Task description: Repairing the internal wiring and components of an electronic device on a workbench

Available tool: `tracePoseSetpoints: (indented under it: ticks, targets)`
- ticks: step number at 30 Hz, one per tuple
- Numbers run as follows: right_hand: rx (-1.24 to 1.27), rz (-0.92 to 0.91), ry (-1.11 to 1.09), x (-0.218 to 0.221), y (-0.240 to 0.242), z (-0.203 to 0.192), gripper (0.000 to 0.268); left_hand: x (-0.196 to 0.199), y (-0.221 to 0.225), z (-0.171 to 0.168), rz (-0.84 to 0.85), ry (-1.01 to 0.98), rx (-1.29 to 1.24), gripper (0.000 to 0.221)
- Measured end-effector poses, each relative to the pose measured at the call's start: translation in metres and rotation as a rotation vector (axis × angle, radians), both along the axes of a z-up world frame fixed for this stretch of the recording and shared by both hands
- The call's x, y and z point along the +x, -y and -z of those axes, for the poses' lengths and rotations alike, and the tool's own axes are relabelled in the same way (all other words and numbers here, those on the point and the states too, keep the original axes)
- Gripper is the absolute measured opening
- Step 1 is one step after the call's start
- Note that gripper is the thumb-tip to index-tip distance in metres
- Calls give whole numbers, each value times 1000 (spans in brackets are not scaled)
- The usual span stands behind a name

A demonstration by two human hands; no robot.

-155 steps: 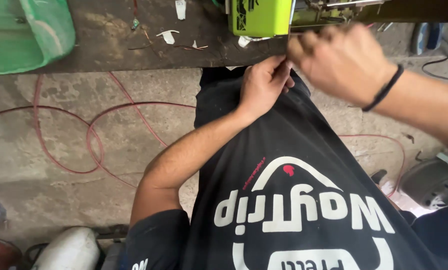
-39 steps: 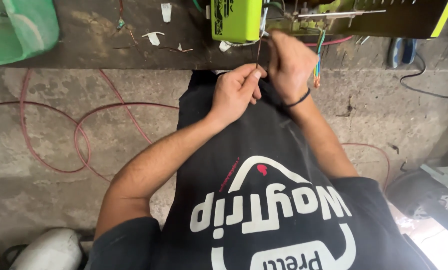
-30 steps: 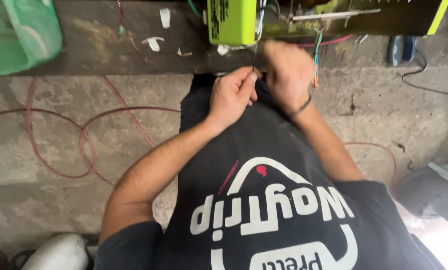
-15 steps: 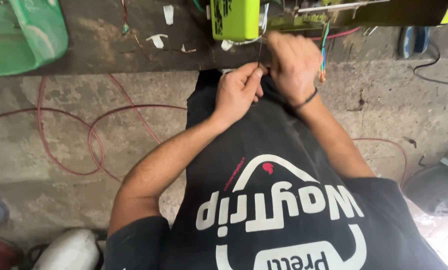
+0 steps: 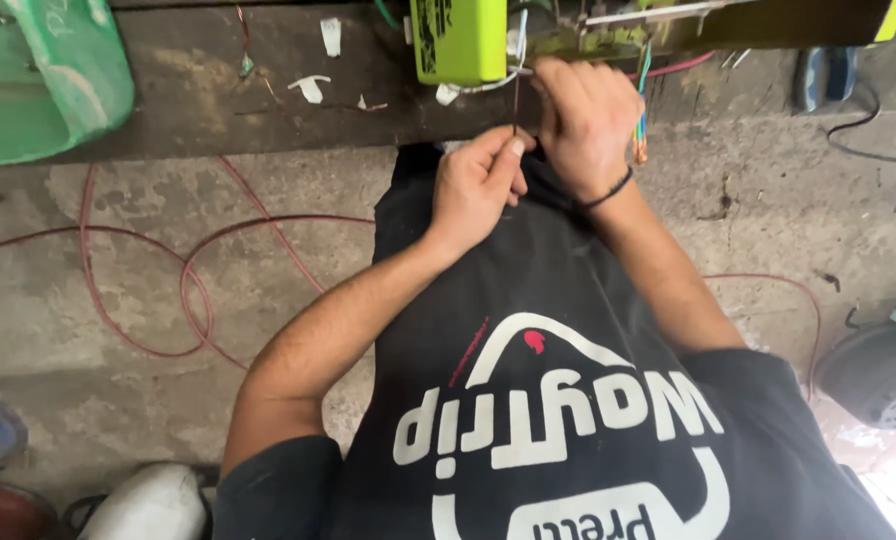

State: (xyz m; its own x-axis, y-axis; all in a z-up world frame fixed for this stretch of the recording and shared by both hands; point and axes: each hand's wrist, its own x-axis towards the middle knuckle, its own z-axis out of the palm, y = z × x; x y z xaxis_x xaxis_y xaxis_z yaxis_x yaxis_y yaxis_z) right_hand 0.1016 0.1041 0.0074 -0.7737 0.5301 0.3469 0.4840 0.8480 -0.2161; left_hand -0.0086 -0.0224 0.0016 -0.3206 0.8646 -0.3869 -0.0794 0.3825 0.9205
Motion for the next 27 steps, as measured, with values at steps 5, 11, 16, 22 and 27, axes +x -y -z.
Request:
tracePoseSetpoints:
  ticks: [5,11,16,22,27]
  targets:
    - [-44,-86,22,21,13,10,21,-1,0,1,-27,0,-12,23]
    - [-43,-61,-51,15,14,9,17,0,5,0,-8,12,-15,23]
    - [-73,-88,-105,9,5,12,26,1,1,-5,-25,44,7,23]
    - [-572,1,-275,15,23,28,22,-1,2,-3,-24,157,7,25]
    - [-650,115,-341,-1,20,23,20,-8,4,-5,-11,188,27,27]
